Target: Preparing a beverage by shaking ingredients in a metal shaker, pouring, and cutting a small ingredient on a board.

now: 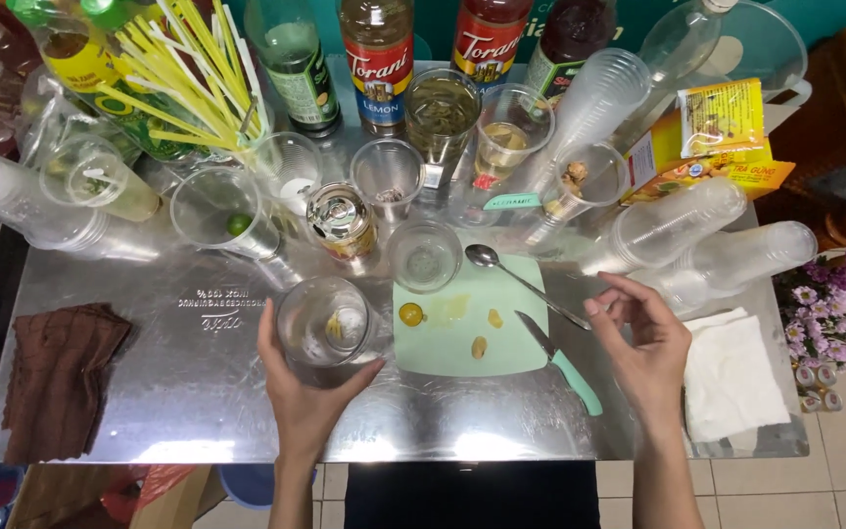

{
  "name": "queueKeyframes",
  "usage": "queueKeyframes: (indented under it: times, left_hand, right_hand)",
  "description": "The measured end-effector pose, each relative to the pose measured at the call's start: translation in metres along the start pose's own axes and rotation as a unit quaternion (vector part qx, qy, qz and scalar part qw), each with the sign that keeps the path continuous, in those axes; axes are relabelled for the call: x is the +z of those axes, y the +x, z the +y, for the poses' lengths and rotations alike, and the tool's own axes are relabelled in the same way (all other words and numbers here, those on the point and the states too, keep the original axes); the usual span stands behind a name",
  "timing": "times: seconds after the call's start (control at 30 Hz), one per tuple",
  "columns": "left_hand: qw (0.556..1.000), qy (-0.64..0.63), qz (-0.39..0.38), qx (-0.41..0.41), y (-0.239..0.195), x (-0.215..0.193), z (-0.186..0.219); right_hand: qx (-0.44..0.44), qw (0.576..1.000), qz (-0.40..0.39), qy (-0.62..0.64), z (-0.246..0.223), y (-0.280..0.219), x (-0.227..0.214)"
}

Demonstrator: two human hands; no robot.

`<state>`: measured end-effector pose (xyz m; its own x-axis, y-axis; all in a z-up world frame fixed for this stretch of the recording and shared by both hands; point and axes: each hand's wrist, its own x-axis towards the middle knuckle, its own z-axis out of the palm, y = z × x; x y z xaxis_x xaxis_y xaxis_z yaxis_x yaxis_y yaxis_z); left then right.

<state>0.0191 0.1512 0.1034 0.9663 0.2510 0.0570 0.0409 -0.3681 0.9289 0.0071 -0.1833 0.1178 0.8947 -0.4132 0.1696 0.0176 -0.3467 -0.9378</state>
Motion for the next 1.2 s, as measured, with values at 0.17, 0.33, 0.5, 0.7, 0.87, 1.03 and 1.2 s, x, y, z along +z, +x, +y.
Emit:
queueKeyframes:
  times: [0.17, 0.33, 0.5, 0.7, 0.87, 1.03, 1.2]
  left_hand:
    - [0.996, -0.047, 0.035, -0.067, 0.007, 0.009, 0.017]
    - [0.994, 0.061, 0.085, 0.01, 0.003, 0.017, -0.019]
    - [0.966, 0.094, 0.151, 0.188, -0.017, 0.008, -0.029]
    - [0.952, 0.129, 0.128, 0.247, -0.033, -0.026, -0.03]
    - [0.95, 0.147, 0.134, 0.239, -0.043, -0.048, -0.03]
    - [0.954, 0.157, 0.134, 0.218, -0.04, -0.062, -0.048]
    - [0.957, 0.158, 0.115, 0.214, -0.028, -0.06, -0.045]
  right_hand:
    - [0.002, 0.999, -0.006, 0.033, -0.007, -0.003, 0.016]
    - [-0.092, 0.994, -0.056, -0.009, -0.036, 0.018, 0.046]
    - [-0.188, 0.964, -0.188, -0.01, -0.071, 0.046, 0.122]
    - [-0.345, 0.909, -0.233, 0.008, -0.067, 0.081, 0.241]
    - [-0.317, 0.925, -0.205, -0.048, -0.067, 0.108, 0.27]
    - [-0.339, 0.904, -0.255, -0.06, -0.096, 0.106, 0.256]
    - [-0.387, 0.864, -0.304, -0.103, -0.096, 0.105, 0.264]
